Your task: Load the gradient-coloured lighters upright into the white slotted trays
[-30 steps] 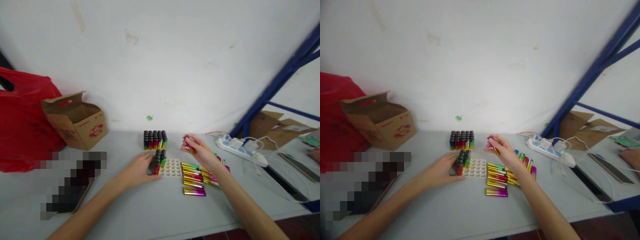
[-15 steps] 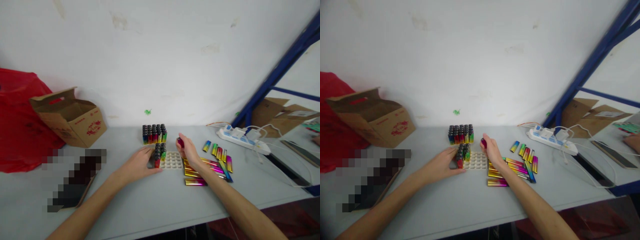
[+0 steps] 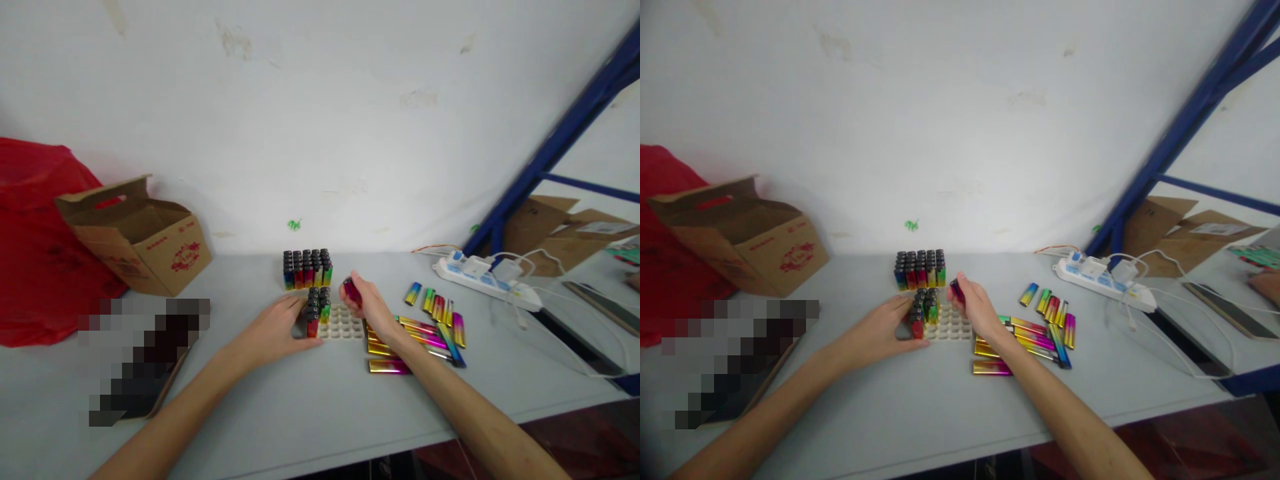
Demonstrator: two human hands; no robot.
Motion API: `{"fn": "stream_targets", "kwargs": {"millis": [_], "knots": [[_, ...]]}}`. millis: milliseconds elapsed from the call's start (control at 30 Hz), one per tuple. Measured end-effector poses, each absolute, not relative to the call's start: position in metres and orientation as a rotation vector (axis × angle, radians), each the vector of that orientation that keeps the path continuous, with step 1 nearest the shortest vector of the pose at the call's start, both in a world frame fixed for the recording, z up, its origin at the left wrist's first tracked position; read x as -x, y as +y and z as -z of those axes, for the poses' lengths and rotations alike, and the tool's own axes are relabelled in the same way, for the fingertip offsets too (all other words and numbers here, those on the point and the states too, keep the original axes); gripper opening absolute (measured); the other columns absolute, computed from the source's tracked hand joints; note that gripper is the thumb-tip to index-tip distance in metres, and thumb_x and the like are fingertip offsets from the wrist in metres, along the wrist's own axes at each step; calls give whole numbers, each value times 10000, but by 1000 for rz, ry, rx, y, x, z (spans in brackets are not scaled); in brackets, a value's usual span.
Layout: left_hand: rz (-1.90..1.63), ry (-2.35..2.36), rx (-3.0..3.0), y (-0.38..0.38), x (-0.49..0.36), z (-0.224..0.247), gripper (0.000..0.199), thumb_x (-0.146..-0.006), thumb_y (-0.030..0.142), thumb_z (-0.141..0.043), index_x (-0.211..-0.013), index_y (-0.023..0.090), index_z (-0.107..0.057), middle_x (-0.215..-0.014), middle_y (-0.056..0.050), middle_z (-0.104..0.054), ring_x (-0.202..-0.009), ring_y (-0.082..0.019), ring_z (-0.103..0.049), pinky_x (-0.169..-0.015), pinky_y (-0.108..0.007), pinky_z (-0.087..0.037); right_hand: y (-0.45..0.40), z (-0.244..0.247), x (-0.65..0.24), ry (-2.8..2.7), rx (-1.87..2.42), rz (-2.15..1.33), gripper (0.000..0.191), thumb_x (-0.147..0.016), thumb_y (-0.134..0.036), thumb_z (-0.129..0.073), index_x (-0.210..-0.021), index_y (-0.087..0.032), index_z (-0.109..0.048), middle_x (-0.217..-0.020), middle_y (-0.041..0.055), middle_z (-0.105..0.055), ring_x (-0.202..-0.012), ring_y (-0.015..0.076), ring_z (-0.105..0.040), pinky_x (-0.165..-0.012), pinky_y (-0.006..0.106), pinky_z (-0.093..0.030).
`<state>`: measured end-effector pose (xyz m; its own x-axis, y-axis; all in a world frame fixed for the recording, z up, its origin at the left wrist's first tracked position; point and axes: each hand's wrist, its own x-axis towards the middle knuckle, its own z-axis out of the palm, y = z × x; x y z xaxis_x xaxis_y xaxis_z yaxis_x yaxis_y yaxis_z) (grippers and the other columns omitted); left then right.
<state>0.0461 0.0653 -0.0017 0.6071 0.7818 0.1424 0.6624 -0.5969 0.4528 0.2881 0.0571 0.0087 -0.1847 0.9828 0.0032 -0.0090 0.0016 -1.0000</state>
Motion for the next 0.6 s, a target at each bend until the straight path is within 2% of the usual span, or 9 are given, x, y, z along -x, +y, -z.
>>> {"fn": "stream_targets", "kwargs": {"millis": [100,200,267,300,433,600], "knots": [[-505,1131,-2475,66,-45,4,655,-821,570,-857,-1335,212,-667,-1394,-145,-726,-1320,-373,-666,-1174,-506,-521,49,-13,-288,-1504,1028,-1195,591,-1036,-779,-416,-930,-231,-612,-678,-34,-482,-556,142,-411,-528,280,-341],[-538,1120,-2463,66,-45,5,623,-815,545,-868,-1310,217,-678,-1375,-138,-734,-1296,-370,-677,-1157,-501,-531,40,-23,-291,-1787,988,-826,448,-1090,-648,-461,-1012,-243,-633,-848,30,-635,-759,197,-596,-721,334,-491],[-530,1122,-2456,66,-45,4,607,-817,520,-874,-1303,212,-680,-1368,-137,-737,-1296,-366,-676,-1162,-498,-527,36,-29,-294,-1950,929,-532,367,-1077,-578,-554,-996,-235,-658,-970,85,-687,-931,242,-638,-854,378,-505],[-520,1120,-2453,65,-45,4,613,-816,514,-878,-1309,210,-679,-1374,-137,-735,-1307,-365,-670,-1172,-497,-519,34,-30,-296,-2005,910,-440,344,-1071,-552,-582,-978,-232,-667,-980,95,-697,-952,252,-639,-868,386,-501],[-487,1102,-2448,65,-46,0,672,-810,522,-886,-1359,205,-664,-1423,-143,-715,-1364,-371,-637,-1213,-504,-484,34,-24,-298,-2110,1005,-475,318,-1087,-518,-594,-939,-244,-659,-759,29,-702,-719,205,-618,-698,328,-464],[-487,1127,-2451,65,-47,1,647,-817,512,-884,-1351,216,-669,-1392,-133,-729,-1328,-361,-657,-1194,-502,-496,37,-11,-298,-2162,1042,-487,387,-1068,-615,-587,-981,-248,-673,-812,53,-767,-743,216,-670,-699,313,-469]]}}
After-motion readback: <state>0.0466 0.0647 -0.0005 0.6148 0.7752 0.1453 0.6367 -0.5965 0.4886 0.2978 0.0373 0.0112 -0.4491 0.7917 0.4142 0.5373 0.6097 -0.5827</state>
